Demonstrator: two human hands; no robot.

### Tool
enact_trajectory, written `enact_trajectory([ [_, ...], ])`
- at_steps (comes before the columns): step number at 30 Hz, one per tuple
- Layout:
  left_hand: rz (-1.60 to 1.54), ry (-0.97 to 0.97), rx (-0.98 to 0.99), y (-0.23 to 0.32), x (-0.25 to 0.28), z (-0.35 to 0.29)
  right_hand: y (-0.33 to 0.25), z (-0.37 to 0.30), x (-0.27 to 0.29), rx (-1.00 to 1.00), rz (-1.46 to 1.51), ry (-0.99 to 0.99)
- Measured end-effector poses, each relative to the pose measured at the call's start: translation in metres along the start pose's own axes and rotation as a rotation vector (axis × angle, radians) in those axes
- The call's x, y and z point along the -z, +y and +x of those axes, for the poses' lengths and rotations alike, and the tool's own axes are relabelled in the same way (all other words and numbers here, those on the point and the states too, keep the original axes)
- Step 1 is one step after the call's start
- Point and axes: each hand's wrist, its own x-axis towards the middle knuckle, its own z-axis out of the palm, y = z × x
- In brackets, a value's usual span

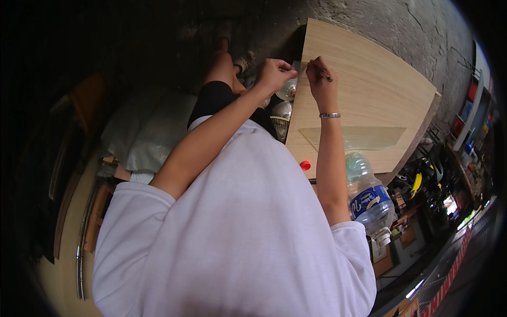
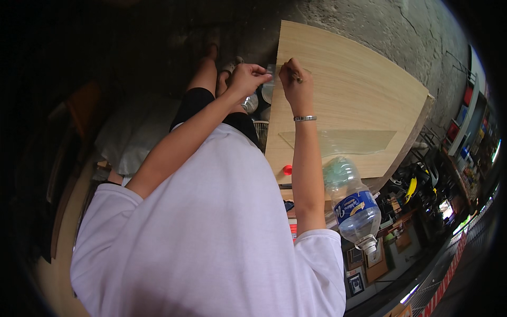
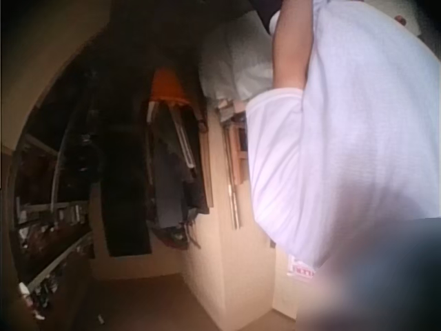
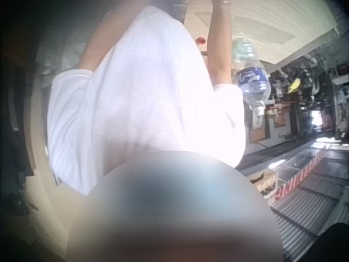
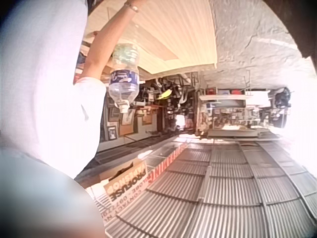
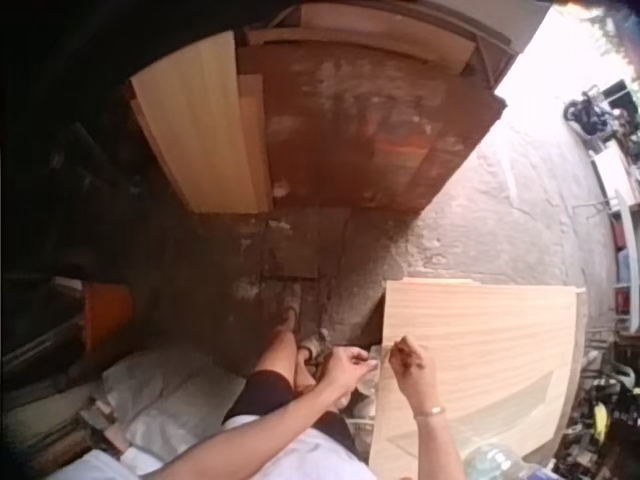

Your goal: The person applies a clear liquid finish to a light-colored wooden board using a small brush. They repeatedly dip the brush into a plastic bottle and spread the liquid over the board surface in smooth strokes, occasionally repositioning the board to reach different areas.

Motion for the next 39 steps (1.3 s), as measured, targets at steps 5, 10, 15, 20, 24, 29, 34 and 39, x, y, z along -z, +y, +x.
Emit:
enact_trajectory([
  [5,-0.049,0.005,-0.005,-0.002,-0.001,0.002,0.007,-0.010,-0.001,0.020,0.005,-0.012],
  [10,-0.090,-0.039,0.010,-0.001,0.004,0.002,-0.007,-0.062,-0.007,-0.128,0.102,-0.007],
  [15,-0.105,-0.057,0.008,-0.005,0.021,-0.014,0.005,-0.040,-0.010,-0.210,0.597,0.210],
  [20,-0.159,-0.070,0.027,-0.019,0.035,-0.011,0.018,-0.028,-0.033,-0.243,0.659,0.219],
  [24,-0.248,-0.100,0.005,-0.024,0.040,-0.008,0.020,-0.033,-0.031,-0.221,0.704,0.234],
  [29,-0.137,-0.027,0.011,-0.009,0.016,-0.012,0.018,-0.034,-0.007,-0.283,0.629,0.284],
  [34,0.032,0.105,-0.002,0.001,-0.006,-0.017,0.013,-0.026,0.005,-0.152,0.137,0.153],
  [39,0.060,0.140,-0.022,-0.002,-0.013,-0.015,0.000,-0.014,0.006,-0.034,0.021,0.070],
])
